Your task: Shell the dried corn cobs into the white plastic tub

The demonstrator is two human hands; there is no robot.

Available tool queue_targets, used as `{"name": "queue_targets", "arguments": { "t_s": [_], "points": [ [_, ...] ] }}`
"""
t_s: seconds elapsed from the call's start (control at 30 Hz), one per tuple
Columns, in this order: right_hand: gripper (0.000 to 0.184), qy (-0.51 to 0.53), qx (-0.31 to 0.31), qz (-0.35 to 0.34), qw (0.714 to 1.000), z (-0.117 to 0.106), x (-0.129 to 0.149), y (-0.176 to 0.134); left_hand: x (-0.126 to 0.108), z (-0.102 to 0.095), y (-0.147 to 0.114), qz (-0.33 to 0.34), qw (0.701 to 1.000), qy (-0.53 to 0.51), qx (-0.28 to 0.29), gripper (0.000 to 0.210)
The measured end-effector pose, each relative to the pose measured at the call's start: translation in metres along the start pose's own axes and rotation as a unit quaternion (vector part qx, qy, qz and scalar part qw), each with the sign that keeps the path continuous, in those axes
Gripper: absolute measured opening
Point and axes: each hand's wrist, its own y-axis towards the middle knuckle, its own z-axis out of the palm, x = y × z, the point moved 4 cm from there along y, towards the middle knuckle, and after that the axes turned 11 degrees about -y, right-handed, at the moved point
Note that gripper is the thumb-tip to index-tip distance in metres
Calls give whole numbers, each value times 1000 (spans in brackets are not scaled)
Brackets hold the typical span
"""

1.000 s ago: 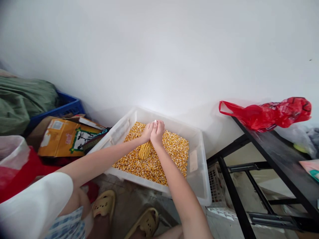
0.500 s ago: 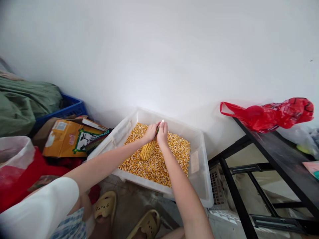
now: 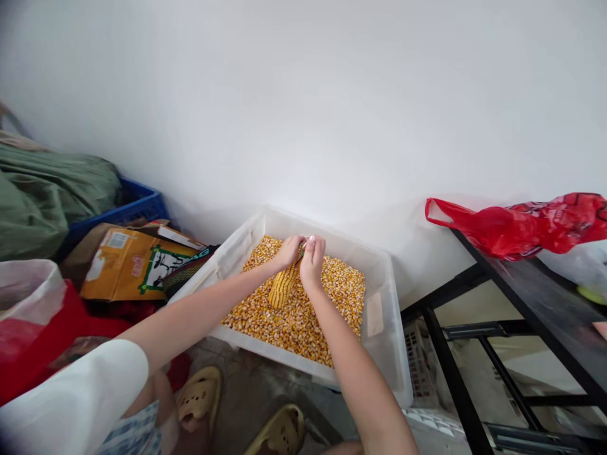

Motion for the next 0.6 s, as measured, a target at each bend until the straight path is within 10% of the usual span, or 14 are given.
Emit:
{"name": "queue_targets", "arguments": {
  "t_s": [0.6],
  "points": [
    [46,-69,166,68,981,-11,-5,10,-9,2,-3,-80,979,-167,87,45]
  ]
}}
